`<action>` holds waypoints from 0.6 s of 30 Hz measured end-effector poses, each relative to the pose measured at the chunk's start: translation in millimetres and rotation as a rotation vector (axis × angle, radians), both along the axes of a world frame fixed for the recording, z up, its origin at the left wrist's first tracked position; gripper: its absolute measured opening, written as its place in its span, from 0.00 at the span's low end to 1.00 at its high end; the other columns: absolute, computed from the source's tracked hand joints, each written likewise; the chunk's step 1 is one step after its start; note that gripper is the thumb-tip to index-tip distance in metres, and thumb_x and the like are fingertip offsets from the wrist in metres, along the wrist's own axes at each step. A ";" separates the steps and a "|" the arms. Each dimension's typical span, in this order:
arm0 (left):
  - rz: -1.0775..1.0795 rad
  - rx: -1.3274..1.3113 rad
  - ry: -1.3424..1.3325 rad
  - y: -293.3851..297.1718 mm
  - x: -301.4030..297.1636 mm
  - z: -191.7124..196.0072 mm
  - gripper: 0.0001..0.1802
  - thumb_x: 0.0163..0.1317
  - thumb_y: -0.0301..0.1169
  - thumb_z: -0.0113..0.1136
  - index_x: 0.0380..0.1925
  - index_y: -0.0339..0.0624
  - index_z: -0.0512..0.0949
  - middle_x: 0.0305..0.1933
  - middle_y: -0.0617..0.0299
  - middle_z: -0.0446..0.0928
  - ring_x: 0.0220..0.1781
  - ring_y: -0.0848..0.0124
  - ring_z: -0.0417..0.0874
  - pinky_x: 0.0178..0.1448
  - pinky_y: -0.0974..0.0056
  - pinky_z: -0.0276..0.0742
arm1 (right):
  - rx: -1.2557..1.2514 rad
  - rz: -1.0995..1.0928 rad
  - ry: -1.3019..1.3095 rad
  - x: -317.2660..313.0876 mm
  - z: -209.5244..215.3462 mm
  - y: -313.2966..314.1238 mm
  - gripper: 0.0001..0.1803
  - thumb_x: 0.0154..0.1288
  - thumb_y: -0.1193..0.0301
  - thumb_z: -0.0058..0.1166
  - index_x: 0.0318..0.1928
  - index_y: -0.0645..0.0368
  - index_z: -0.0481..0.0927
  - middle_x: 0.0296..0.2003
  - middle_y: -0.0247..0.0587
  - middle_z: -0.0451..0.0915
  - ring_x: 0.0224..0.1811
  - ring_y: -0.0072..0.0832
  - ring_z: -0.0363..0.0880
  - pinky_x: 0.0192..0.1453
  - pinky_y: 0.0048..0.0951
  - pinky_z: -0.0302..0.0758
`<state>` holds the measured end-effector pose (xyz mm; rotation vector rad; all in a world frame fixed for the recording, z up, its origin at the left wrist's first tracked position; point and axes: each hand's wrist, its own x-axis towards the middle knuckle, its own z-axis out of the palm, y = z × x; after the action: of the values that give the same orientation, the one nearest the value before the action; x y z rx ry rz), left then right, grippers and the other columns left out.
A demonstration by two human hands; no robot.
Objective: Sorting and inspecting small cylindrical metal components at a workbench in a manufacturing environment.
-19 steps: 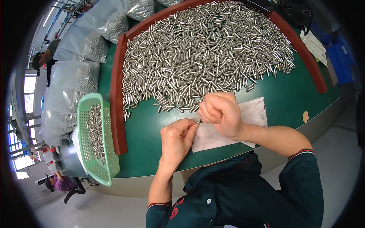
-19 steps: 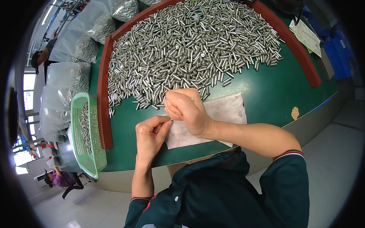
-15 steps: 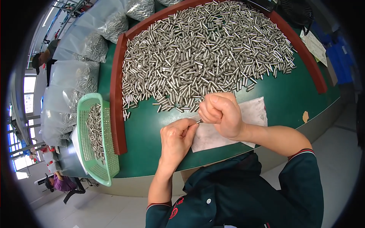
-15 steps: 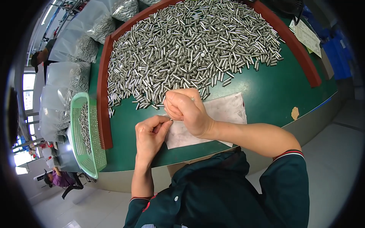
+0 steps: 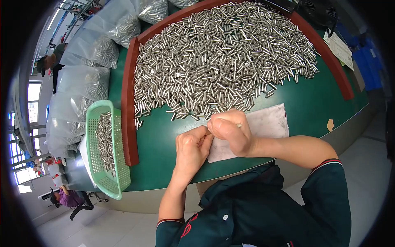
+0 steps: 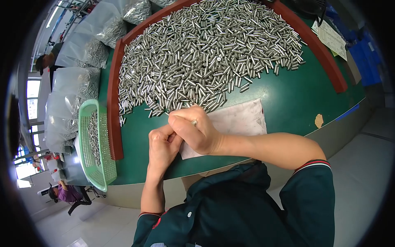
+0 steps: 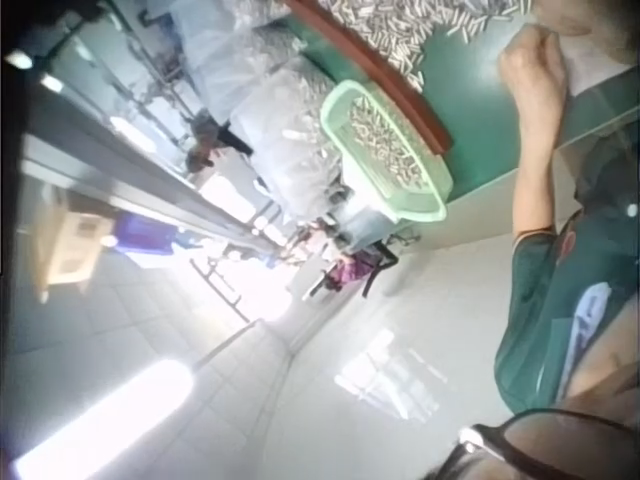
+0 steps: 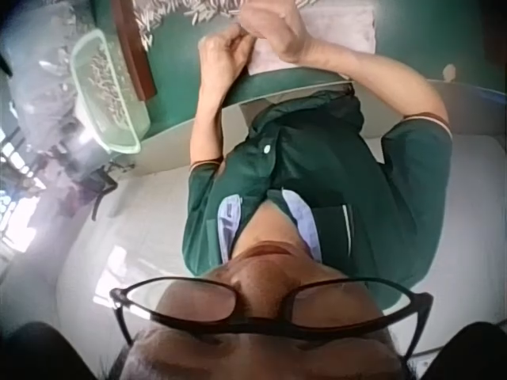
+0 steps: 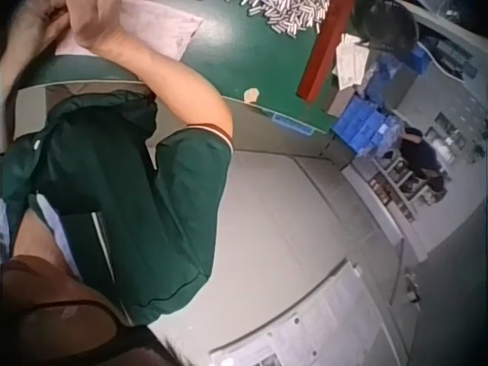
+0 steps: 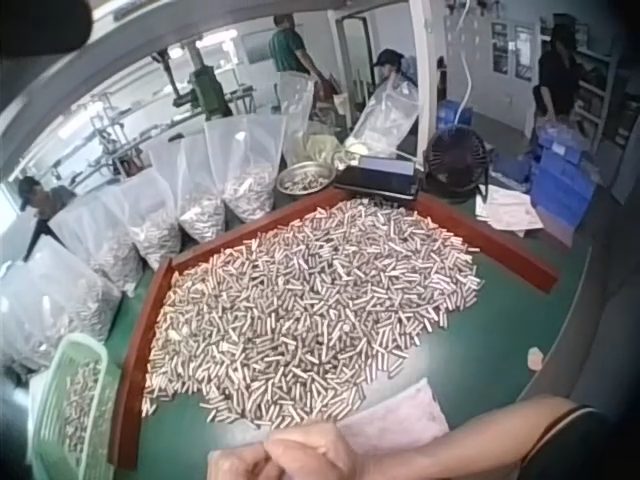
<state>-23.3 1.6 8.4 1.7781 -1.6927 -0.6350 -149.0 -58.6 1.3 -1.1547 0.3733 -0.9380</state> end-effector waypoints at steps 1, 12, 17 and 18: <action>0.006 -0.017 -0.019 1.3 -1.0 0.7 0.04 0.45 0.22 0.59 0.19 0.35 0.74 0.12 0.54 0.68 0.11 0.64 0.66 0.18 0.65 0.62 | -0.029 -0.004 0.008 0.4 0.8 1.1 0.16 0.56 0.71 0.36 0.14 0.62 0.57 0.12 0.33 0.56 0.15 0.17 0.52 0.17 0.24 0.51; 0.135 0.233 1.581 22.0 29.4 -2.6 0.05 0.58 0.26 0.48 0.33 0.37 0.70 0.32 0.55 0.72 0.17 0.82 0.54 0.22 0.77 0.51 | 0.204 0.081 -0.103 -3.2 -5.3 -7.3 0.20 0.61 0.68 0.34 0.12 0.55 0.53 0.10 0.27 0.51 0.13 0.17 0.47 0.19 0.21 0.48; 0.299 0.136 1.161 11.9 38.2 0.6 0.11 0.59 0.30 0.46 0.24 0.35 0.72 0.17 0.65 0.66 0.17 0.81 0.57 0.21 0.75 0.52 | 0.243 0.094 -0.096 -2.8 -4.0 -8.9 0.20 0.61 0.68 0.34 0.12 0.55 0.53 0.09 0.27 0.51 0.13 0.17 0.47 0.19 0.21 0.47; 0.318 0.108 0.803 6.4 32.6 3.4 0.10 0.55 0.30 0.51 0.21 0.35 0.72 0.15 0.68 0.64 0.16 0.82 0.57 0.20 0.74 0.52 | 0.243 0.093 -0.095 -2.7 -4.3 -9.4 0.20 0.61 0.68 0.34 0.12 0.55 0.53 0.09 0.27 0.51 0.12 0.17 0.47 0.18 0.21 0.47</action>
<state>9.3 8.0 11.8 1.5051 -0.8303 -1.1135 -151.7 -67.9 -3.0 -0.8953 0.3431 -0.8378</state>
